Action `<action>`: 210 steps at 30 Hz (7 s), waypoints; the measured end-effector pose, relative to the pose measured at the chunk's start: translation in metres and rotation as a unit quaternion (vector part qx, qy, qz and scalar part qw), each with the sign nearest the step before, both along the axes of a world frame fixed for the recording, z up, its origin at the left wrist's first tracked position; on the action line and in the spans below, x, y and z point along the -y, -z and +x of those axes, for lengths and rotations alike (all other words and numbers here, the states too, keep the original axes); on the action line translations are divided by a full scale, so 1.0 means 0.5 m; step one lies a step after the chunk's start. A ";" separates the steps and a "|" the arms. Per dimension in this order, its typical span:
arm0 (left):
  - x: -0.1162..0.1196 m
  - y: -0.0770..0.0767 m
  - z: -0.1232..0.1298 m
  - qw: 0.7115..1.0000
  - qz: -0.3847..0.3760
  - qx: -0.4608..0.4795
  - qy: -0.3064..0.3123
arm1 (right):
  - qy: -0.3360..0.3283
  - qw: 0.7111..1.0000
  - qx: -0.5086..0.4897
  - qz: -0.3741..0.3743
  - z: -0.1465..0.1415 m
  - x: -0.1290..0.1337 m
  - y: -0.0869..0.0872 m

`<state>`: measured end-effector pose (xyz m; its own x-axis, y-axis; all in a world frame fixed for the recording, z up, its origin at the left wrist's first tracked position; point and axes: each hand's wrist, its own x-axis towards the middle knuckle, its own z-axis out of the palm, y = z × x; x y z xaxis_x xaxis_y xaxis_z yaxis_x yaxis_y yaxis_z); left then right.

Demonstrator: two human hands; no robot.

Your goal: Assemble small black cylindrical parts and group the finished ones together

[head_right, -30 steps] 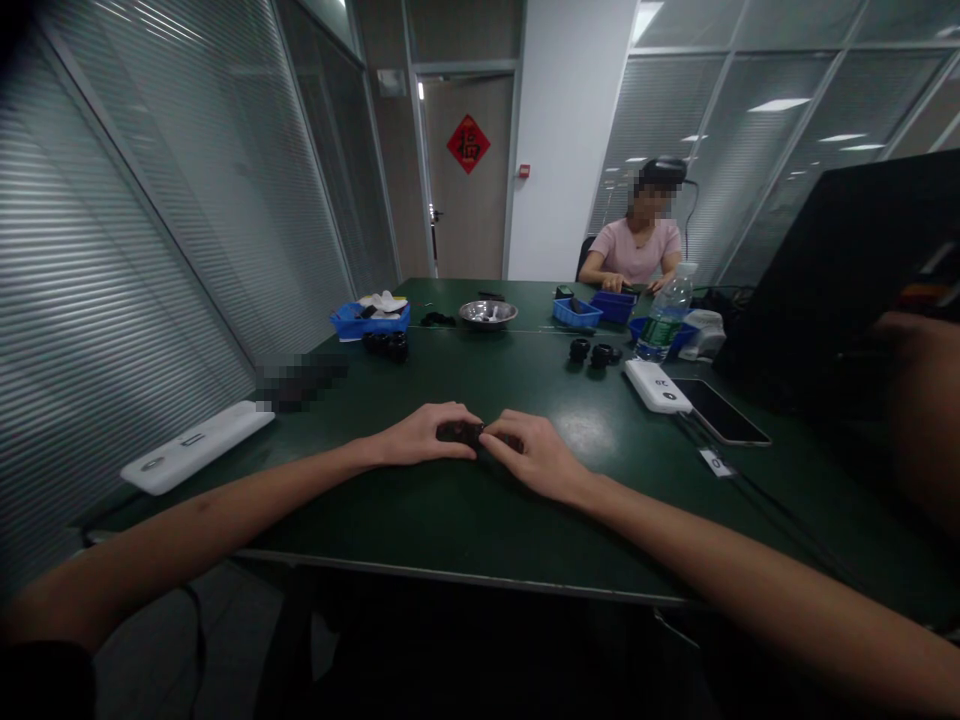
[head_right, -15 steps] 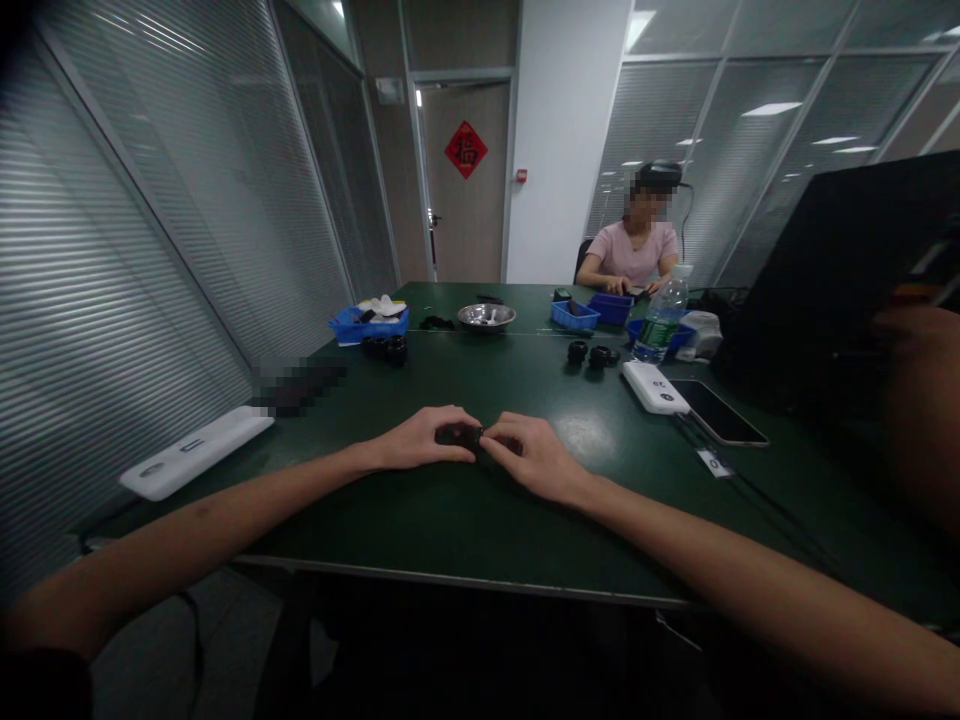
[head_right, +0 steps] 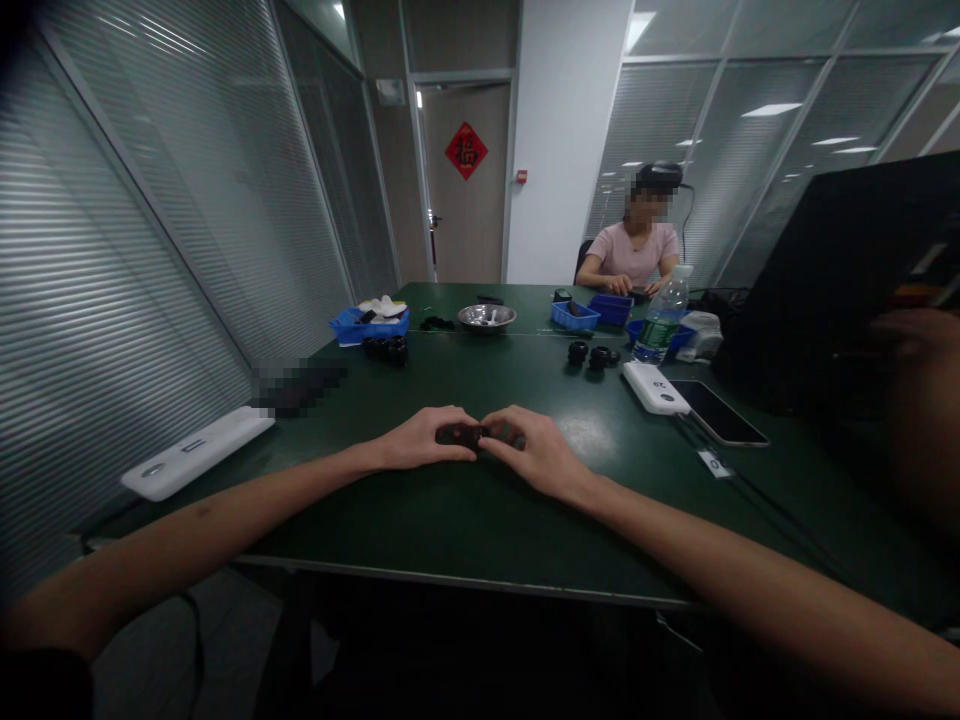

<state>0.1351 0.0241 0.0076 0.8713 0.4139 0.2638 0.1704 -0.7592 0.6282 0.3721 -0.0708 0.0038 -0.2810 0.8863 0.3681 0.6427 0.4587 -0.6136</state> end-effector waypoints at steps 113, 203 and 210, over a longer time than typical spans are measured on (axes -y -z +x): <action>-0.002 0.002 0.000 1.000 0.000 0.007 -0.011 | -0.006 1.000 -0.009 -0.006 0.001 0.001 0.002; -0.005 0.008 0.000 1.000 0.017 0.009 -0.019 | -0.009 1.000 0.007 0.020 0.001 0.002 0.002; 0.000 0.002 0.001 1.000 0.014 0.010 -0.020 | 0.010 1.000 -0.006 -0.015 0.000 0.001 0.004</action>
<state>0.1357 0.0240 0.0068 0.8484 0.4414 0.2923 0.1893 -0.7686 0.6110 0.3720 -0.0713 0.0016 -0.2594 0.9024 0.3441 0.6436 0.4271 -0.6351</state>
